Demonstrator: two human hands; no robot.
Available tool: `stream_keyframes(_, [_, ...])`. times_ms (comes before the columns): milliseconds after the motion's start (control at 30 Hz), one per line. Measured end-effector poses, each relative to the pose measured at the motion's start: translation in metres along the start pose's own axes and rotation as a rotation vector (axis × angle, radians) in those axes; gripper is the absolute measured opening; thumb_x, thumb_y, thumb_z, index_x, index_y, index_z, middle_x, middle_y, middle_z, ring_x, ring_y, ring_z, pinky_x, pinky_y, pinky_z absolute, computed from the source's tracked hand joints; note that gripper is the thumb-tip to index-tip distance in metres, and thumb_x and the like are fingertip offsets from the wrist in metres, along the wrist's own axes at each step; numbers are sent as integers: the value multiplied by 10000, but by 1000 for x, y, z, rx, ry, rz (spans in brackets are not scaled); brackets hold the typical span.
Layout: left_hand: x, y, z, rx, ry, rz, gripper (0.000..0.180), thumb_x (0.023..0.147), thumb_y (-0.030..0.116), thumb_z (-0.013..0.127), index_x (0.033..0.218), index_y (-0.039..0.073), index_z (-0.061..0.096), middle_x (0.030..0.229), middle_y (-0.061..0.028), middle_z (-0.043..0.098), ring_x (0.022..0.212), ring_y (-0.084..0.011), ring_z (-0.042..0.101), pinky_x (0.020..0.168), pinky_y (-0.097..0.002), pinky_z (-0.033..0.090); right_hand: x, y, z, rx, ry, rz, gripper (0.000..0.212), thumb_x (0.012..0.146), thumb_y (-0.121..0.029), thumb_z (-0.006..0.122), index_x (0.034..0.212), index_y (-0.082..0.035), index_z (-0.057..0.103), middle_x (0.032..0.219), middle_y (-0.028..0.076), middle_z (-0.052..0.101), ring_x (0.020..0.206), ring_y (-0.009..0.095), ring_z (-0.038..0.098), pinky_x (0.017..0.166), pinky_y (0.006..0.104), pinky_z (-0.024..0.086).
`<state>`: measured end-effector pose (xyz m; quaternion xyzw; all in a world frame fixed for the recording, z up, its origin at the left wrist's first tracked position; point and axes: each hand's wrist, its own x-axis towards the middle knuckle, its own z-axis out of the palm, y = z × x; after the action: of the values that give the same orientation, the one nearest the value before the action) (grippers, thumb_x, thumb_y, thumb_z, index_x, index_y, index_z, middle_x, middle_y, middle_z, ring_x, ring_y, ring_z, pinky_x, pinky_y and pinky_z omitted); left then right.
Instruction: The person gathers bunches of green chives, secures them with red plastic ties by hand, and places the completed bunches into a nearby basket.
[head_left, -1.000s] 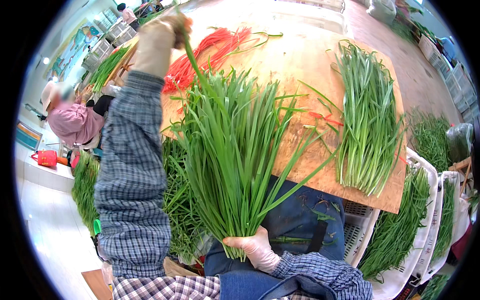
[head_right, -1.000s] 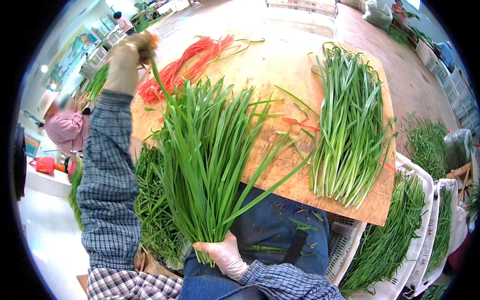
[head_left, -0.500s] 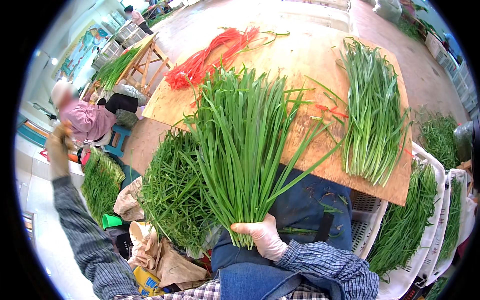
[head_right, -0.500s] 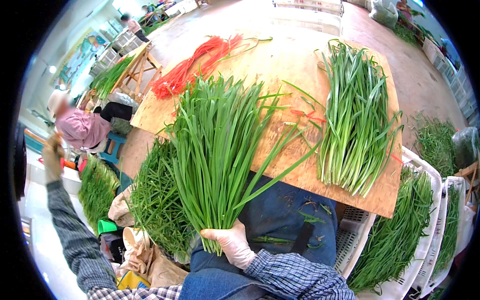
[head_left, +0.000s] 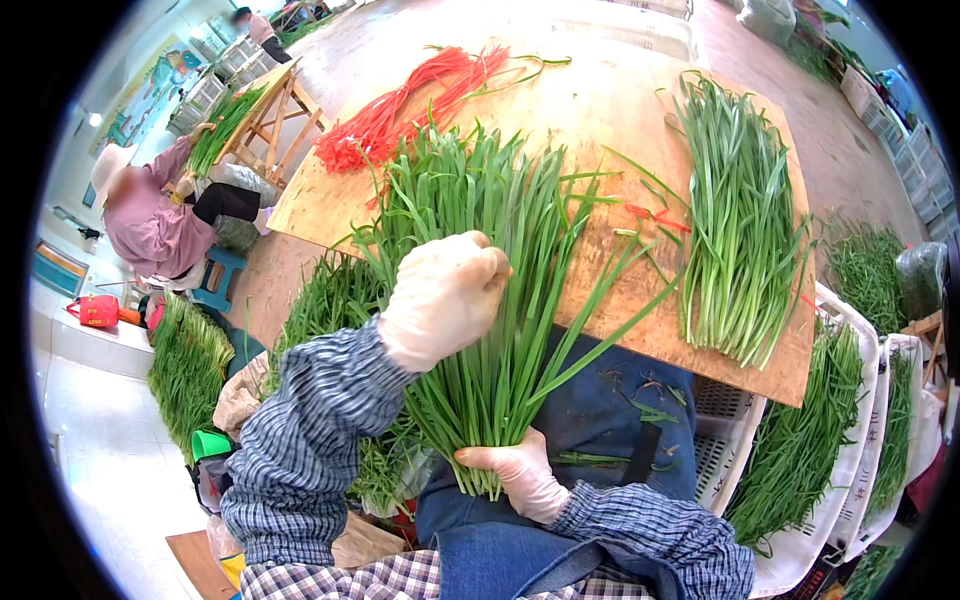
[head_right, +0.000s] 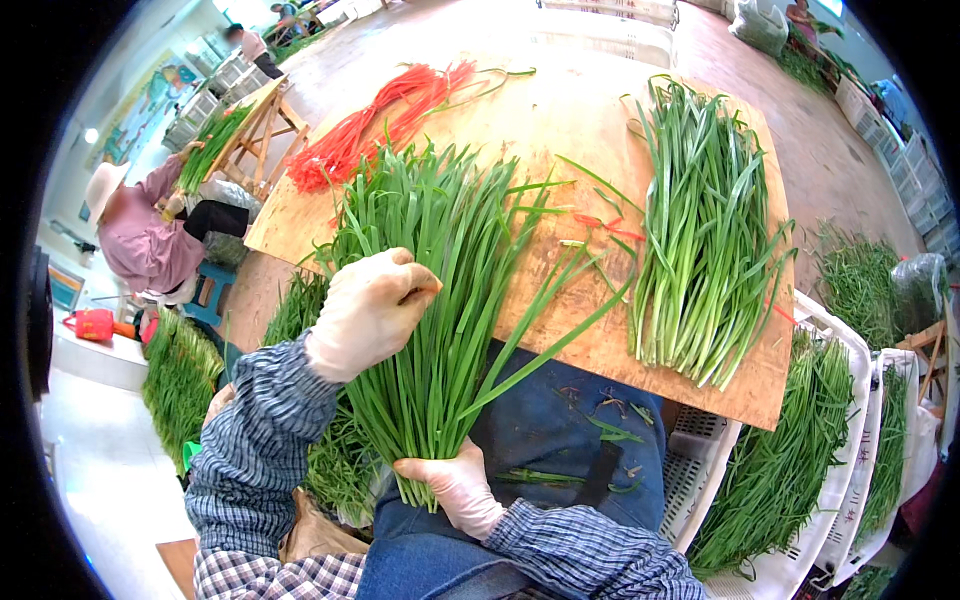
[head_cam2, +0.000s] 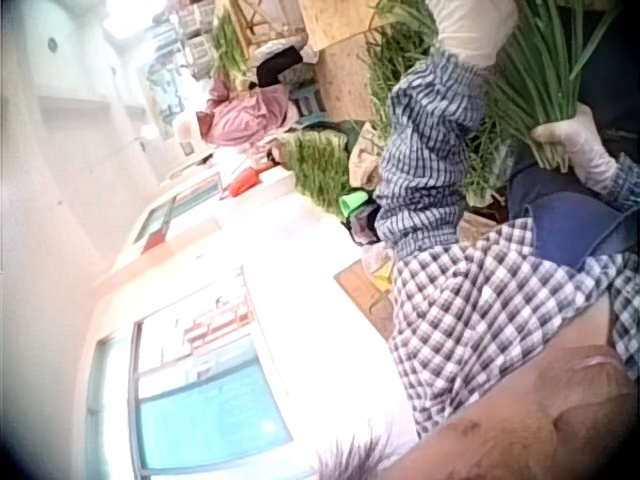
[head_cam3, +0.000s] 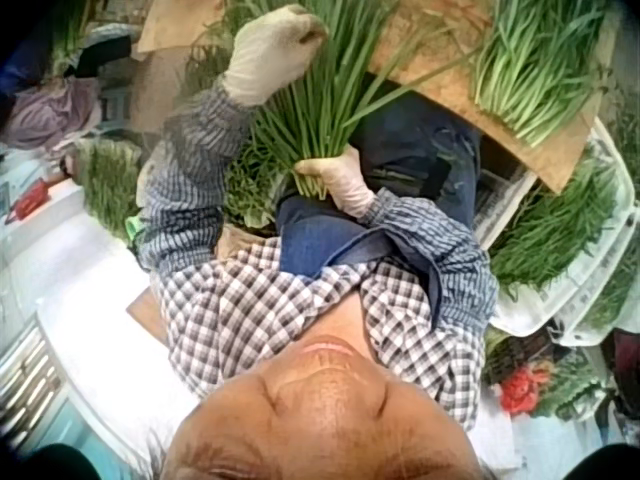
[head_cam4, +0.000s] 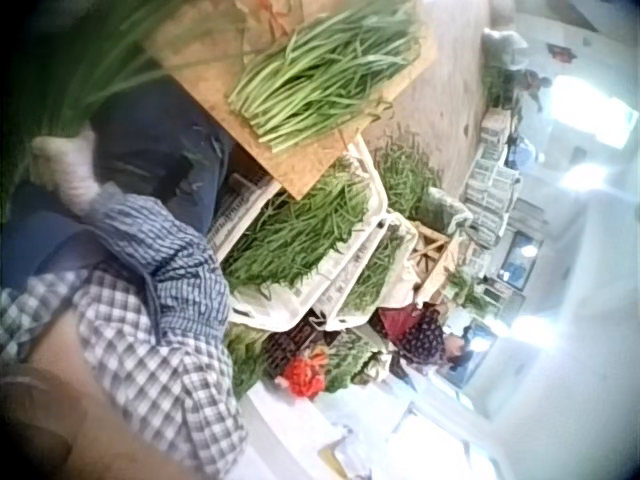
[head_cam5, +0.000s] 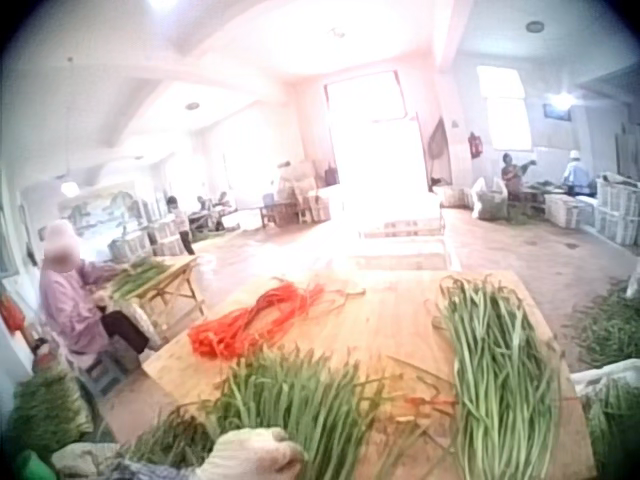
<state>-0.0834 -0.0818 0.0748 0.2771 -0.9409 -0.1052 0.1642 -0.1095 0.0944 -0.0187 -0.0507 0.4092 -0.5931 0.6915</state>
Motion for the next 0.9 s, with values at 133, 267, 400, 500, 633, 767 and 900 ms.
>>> stream_keyframes(133, [8,-5,14,185,-58,-144,212,723,261,675,722,50,647,724,-115,594,675,-294,597,614,-378,468,0,-2,-1,-13,19,19,454,627,54,713,1050,33,549,979,107,629,860,184,606,803,290,483])
stream_keyframes(267, [11,-1,22,227,-106,-249,289,694,321,695,677,42,623,688,-128,585,664,-302,596,608,-388,466,2,-4,-3,-15,25,29,468,611,32,722,1039,28,533,966,95,623,847,180,600,788,282,482])
stream_keyframes(400, [14,-6,28,237,-129,-284,340,678,360,706,666,35,610,682,-135,589,672,-313,597,606,-391,465,2,-3,-2,-12,11,19,473,611,24,721,1043,27,528,962,96,622,842,181,600,787,283,482])
stream_keyframes(500, [12,-13,28,94,-138,-338,286,717,310,691,739,30,639,682,-125,596,640,-256,589,590,-358,454,1,-4,0,-2,11,29,475,608,32,721,1042,27,528,961,95,622,843,179,600,786,284,483])
stream_keyframes(633, [9,-21,24,-427,-173,-530,196,770,188,667,808,-4,655,657,-40,591,607,-83,506,551,-246,409,1,-7,-1,2,17,30,479,605,39,726,1043,23,532,965,91,622,851,175,598,792,282,480])
stream_keyframes(767, [2,-19,4,-707,-169,-554,202,786,191,655,812,-9,654,669,0,591,576,-55,469,536,-204,377,0,-3,0,-14,13,18,483,608,40,730,1049,19,535,971,87,621,861,171,596,801,279,476])
stream_keyframes(900, [2,-10,-8,-772,-171,-553,184,819,188,618,830,7,654,698,-9,615,549,-40,459,516,-181,376,2,-4,-3,7,15,27,479,613,36,732,1050,18,538,975,87,622,864,168,597,804,281,477])
